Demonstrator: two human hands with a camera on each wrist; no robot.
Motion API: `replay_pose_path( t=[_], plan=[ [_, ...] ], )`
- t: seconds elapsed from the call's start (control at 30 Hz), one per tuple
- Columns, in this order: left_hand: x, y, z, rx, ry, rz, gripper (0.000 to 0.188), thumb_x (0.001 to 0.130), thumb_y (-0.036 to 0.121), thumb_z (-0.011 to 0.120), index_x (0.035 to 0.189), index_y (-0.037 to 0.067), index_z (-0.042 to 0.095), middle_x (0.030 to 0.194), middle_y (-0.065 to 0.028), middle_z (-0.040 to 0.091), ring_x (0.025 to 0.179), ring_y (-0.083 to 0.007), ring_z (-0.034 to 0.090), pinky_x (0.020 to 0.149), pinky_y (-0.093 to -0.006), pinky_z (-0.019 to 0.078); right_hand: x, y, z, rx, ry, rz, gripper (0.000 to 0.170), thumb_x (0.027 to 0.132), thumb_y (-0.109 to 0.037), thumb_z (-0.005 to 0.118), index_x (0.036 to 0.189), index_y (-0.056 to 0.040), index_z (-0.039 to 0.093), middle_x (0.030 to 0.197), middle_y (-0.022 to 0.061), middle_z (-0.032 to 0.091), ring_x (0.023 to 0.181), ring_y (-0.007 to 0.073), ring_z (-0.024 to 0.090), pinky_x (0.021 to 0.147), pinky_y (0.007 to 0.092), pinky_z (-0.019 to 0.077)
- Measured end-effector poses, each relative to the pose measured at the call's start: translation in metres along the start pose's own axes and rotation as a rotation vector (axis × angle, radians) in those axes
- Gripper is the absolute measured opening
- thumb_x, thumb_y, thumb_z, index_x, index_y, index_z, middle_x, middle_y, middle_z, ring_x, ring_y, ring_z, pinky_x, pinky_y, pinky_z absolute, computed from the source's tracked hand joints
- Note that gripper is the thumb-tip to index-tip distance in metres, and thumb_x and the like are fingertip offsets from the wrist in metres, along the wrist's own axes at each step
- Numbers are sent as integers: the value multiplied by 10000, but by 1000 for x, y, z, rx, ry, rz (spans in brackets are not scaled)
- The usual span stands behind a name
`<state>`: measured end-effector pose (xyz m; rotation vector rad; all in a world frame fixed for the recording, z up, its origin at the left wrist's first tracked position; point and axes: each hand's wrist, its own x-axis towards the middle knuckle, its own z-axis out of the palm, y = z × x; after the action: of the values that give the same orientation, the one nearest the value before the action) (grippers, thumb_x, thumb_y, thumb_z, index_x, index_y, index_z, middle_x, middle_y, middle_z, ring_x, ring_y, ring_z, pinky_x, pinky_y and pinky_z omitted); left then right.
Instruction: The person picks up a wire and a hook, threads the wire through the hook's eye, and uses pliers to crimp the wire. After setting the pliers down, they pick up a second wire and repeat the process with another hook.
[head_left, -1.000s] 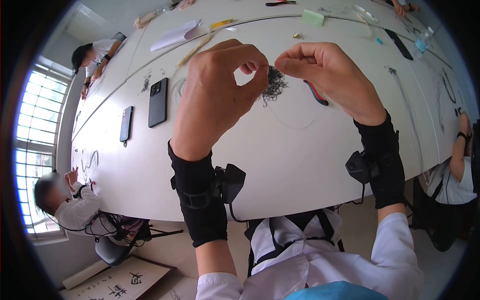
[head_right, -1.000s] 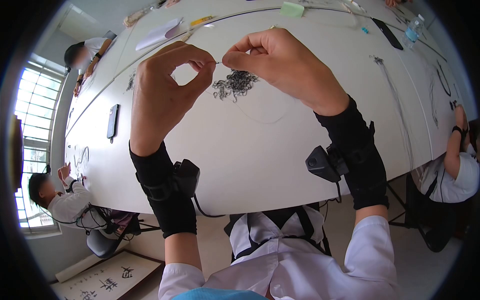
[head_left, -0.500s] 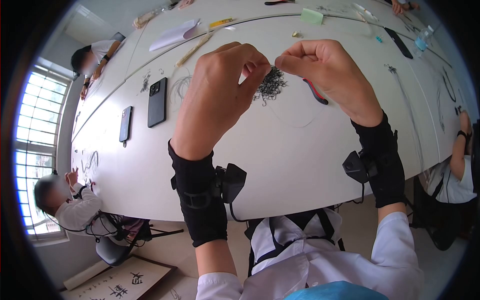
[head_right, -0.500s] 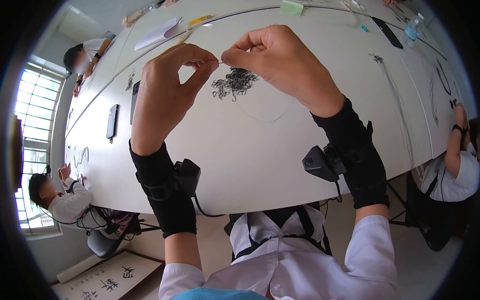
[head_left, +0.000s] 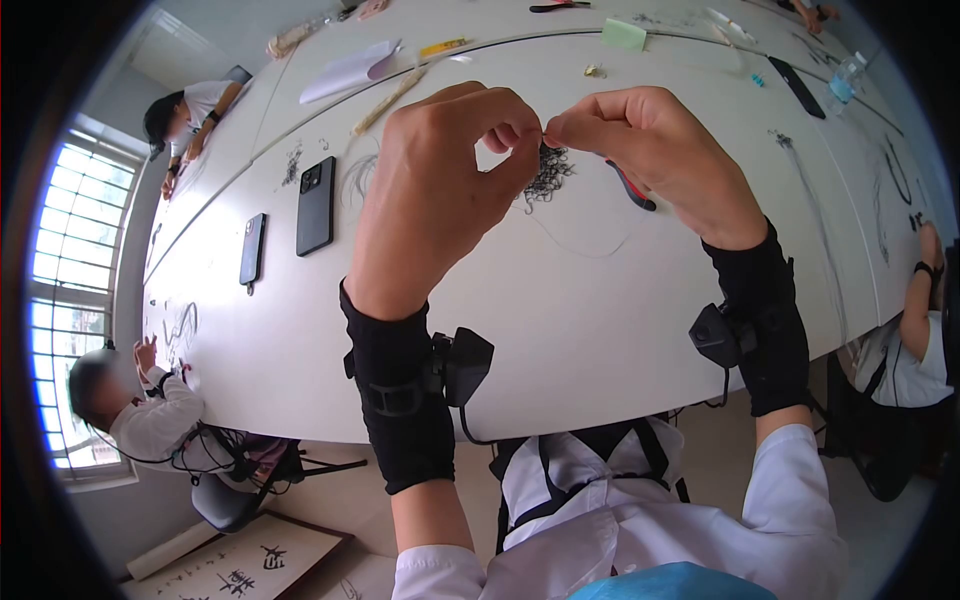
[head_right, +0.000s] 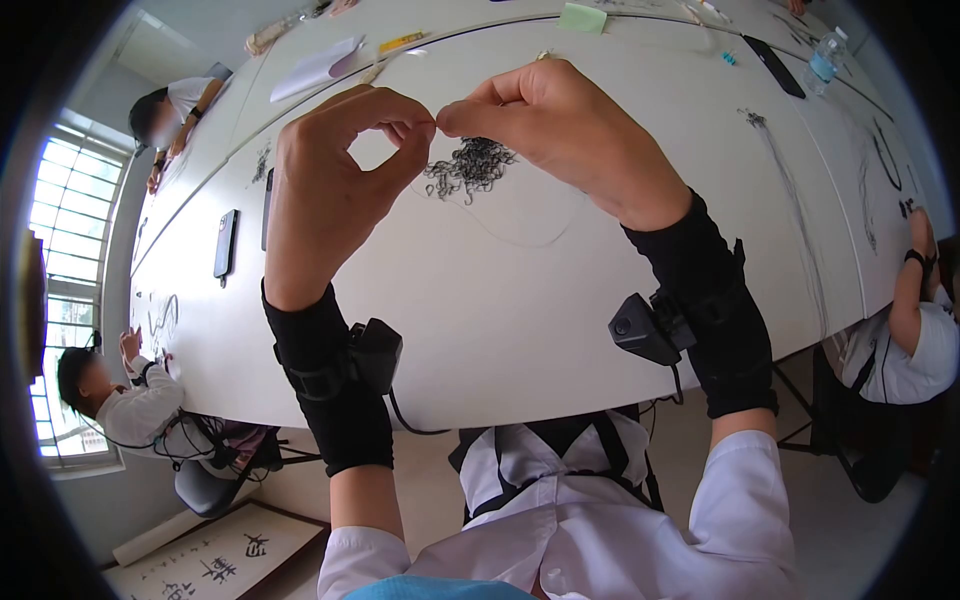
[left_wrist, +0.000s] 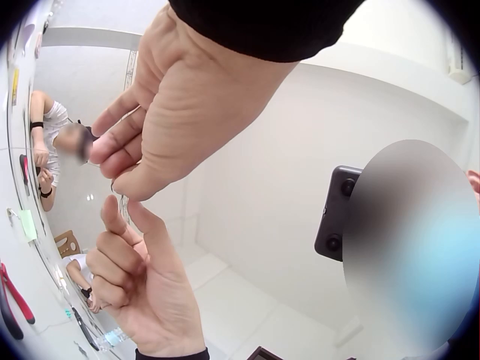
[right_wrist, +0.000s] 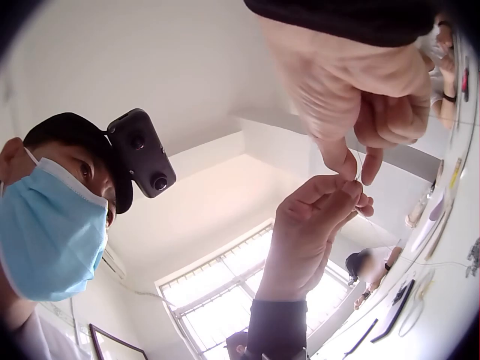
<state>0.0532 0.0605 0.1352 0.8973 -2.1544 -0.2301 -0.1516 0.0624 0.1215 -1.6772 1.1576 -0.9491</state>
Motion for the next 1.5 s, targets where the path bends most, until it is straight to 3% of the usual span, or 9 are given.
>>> replay_pose_path(
  t=[0.13, 0.23, 0.33, 0.73, 0.83, 1.13, 1.23, 1.33, 1.5],
  plan=[
    [1, 0, 1, -42, -20, -19, 58, 828, -30, 713, 885, -21, 715, 851, -92, 729, 777, -179, 694, 778, -286, 551, 0, 2, -2, 58, -38, -29, 314, 931, -344, 695, 939, -32, 731, 617, -78, 527, 466, -8, 356, 444, 188, 252],
    [0, -3, -1, -91, -15, -36, 81, 852, -23, 694, 930, -13, 715, 908, -88, 738, 838, -176, 699, 837, -297, 546, -2, -5, -3, 103, -19, 11, 297, 880, -270, 704, 939, 19, 737, 758, 29, 642, 702, 85, 552, 651, 211, 399],
    [1, -6, -5, -102, 23, -75, 109, 876, -5, 685, 981, -5, 715, 973, -87, 743, 911, -173, 699, 893, -309, 534, -2, -6, -4, 96, -10, 30, 291, 874, -270, 706, 931, 14, 736, 779, 42, 662, 737, 98, 580, 684, 216, 414],
    [2, 1, -2, -98, -32, -98, 123, 854, 11, 718, 976, -5, 727, 920, -80, 743, 871, -167, 706, 841, -302, 544, -2, -7, -4, 132, -33, -6, 281, 892, -261, 706, 939, 15, 730, 755, 29, 636, 707, 87, 560, 672, 210, 415],
    [1, 0, -1, -118, -21, -86, 108, 853, 10, 721, 958, -12, 724, 900, -79, 740, 854, -164, 704, 848, -300, 547, 0, 1, -2, 84, -27, -61, 321, 927, -349, 706, 965, -31, 723, 658, -56, 552, 485, -3, 376, 450, 176, 273],
    [-6, 2, -1, -263, -17, -139, 94, 860, 4, 720, 944, -34, 704, 901, -76, 728, 854, -142, 696, 889, -286, 546, -10, -3, -10, 39, -43, -38, 281, 960, -313, 662, 1001, -40, 715, 674, -76, 511, 508, 8, 352, 472, 191, 259],
    [-6, 7, -5, -311, -28, -161, 92, 865, 2, 714, 947, -36, 696, 903, -74, 723, 854, -140, 693, 886, -286, 547, -11, -5, -12, 50, -47, -82, 292, 930, -303, 672, 1021, -34, 739, 705, -30, 594, 568, 32, 445, 517, 196, 357],
    [-4, 9, -5, -394, -34, -192, 88, 871, -2, 705, 948, -41, 689, 895, -74, 715, 846, -139, 689, 869, -285, 552, -11, -6, -9, 91, -16, -89, 273, 967, -315, 658, 1001, -48, 704, 697, -82, 497, 571, 8, 373, 519, 191, 285],
    [3, 4, 2, -542, 87, -243, 93, 810, 7, 704, 887, -43, 703, 818, -78, 721, 783, -139, 695, 809, -287, 560, -4, -3, -1, 168, 11, -80, 247, 966, -292, 667, 1000, -50, 706, 698, -88, 500, 573, 12, 376, 528, 191, 296]
  ],
)
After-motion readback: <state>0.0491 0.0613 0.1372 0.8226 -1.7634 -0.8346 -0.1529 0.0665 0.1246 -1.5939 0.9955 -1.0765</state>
